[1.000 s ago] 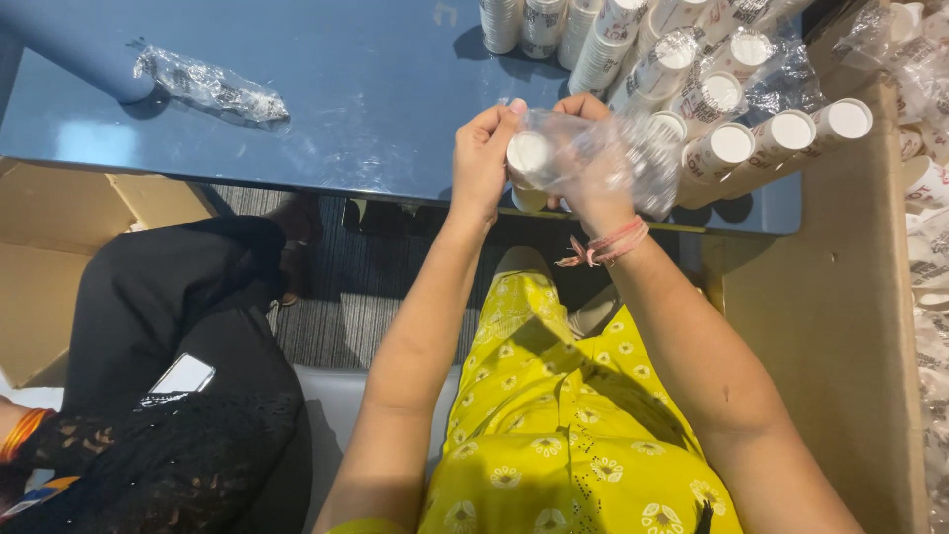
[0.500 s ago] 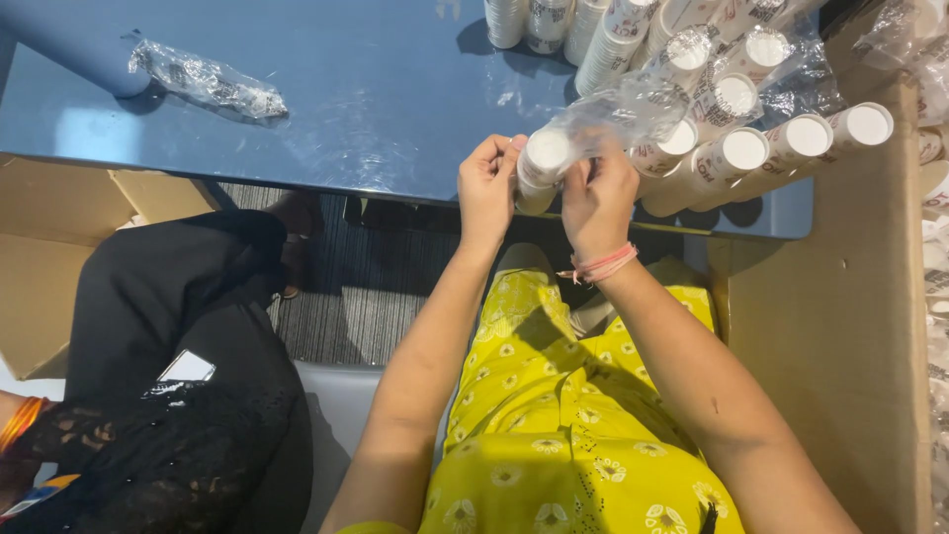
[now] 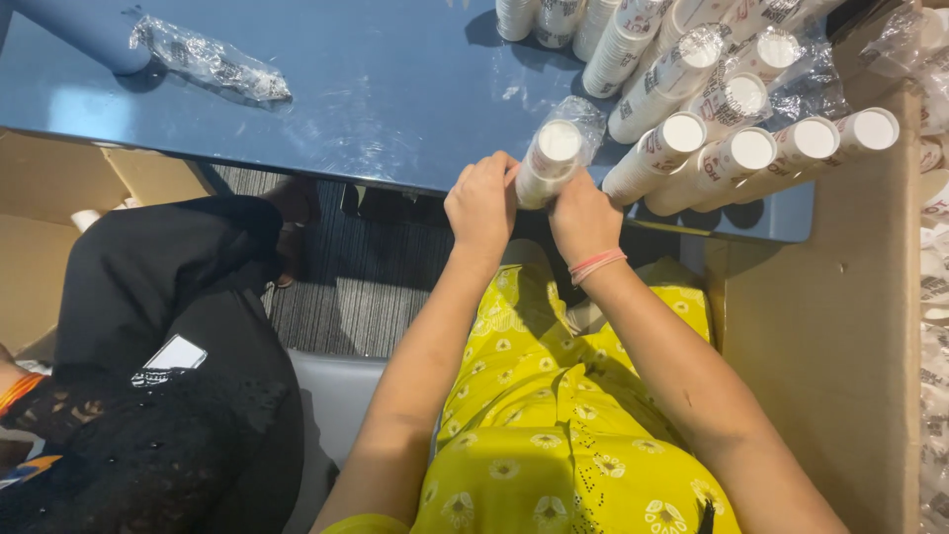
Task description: Counting and packing stacks of small paper cups into plastic sleeves.
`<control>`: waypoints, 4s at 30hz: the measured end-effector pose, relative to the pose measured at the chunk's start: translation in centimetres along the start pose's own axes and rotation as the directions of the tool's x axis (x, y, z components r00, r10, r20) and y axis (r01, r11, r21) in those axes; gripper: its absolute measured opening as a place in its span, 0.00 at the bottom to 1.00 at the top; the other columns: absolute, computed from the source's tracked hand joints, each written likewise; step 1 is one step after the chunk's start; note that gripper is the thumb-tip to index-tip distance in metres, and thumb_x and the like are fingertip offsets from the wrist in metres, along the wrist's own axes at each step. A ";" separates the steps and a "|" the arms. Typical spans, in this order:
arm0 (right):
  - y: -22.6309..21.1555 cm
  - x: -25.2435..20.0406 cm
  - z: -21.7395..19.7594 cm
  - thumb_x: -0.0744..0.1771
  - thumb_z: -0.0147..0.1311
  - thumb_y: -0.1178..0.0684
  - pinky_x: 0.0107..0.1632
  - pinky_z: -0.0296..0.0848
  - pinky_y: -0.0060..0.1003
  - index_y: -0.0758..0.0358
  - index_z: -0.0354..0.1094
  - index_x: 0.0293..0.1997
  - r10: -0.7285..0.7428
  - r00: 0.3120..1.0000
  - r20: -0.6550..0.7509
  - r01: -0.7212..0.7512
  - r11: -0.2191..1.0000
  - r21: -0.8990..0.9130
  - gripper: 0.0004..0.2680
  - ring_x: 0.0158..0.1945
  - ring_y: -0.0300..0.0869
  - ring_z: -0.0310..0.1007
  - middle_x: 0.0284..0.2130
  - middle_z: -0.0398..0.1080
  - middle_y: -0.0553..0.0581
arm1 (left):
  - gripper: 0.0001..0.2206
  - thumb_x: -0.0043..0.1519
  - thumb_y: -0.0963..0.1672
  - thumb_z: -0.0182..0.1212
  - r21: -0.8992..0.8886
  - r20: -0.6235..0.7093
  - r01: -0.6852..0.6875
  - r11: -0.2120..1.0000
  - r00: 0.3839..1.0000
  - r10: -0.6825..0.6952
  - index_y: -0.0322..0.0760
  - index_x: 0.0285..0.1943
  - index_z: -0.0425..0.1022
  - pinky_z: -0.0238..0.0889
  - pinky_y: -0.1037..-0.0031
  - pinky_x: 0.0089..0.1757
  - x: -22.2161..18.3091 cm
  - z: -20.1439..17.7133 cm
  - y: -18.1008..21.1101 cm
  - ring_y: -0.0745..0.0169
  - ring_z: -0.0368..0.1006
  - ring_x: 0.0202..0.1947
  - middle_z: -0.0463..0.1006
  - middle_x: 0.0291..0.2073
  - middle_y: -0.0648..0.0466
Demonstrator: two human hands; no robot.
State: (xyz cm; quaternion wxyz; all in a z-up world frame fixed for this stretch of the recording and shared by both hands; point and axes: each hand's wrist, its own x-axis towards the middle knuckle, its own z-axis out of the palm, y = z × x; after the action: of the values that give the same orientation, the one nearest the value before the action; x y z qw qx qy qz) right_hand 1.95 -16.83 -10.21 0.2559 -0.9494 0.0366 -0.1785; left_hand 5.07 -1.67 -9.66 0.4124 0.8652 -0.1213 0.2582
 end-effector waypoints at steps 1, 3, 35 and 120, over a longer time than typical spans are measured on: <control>0.4 0.1 0.2 0.67 0.52 0.54 0.40 0.73 0.57 0.64 0.69 0.44 -0.018 0.993 0.120 0.033 0.991 -0.128 0.06 0.39 0.62 0.76 0.39 0.73 0.67 | 0.07 0.64 0.46 0.63 0.063 0.037 0.001 0.998 0.999 -0.003 0.40 0.38 0.75 0.65 0.60 0.34 -0.1 0.0 -0.1 0.47 0.74 0.34 0.78 0.31 0.52; 0.9 0.2 0.6 0.65 0.53 0.52 0.40 0.75 0.55 0.62 0.71 0.38 -0.022 0.971 0.238 0.083 0.965 -0.250 0.06 0.38 0.60 0.77 0.41 0.72 0.67 | 0.07 0.65 0.46 0.64 0.124 0.070 -0.001 0.992 0.998 -0.008 0.41 0.38 0.74 0.66 0.59 0.36 -0.1 -0.3 0.0 0.49 0.74 0.36 0.78 0.31 0.54; -3.3 -3.4 -5.0 0.62 0.62 0.61 0.40 0.71 0.44 0.65 0.62 0.41 -0.178 0.953 -0.246 0.259 0.900 0.351 0.10 0.35 0.54 0.71 0.33 0.67 0.61 | 0.23 0.71 0.53 0.53 -0.777 0.608 0.434 -0.456 0.706 -0.364 0.30 0.62 0.66 0.68 0.63 0.55 -7.4 1.8 6.1 0.59 0.74 0.52 0.76 0.51 0.49; -1.4 -1.6 -8.8 0.63 0.59 0.60 0.51 0.76 0.42 0.62 0.58 0.68 -0.215 0.946 0.243 0.071 0.868 0.491 0.24 0.43 0.49 0.75 0.59 0.62 0.64 | 0.24 0.68 0.42 0.57 -0.606 0.286 0.534 0.589 0.838 -0.465 0.37 0.69 0.49 0.71 0.74 0.32 -3.3 -1.7 -1.2 0.65 0.75 0.28 0.74 0.33 0.52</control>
State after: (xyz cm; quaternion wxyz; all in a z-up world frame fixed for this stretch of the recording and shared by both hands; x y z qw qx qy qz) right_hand -2.74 -19.50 -2.94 0.4694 -0.8731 -0.1175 -0.0597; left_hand 2.21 0.42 -11.41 0.7417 0.6697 0.0231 0.0289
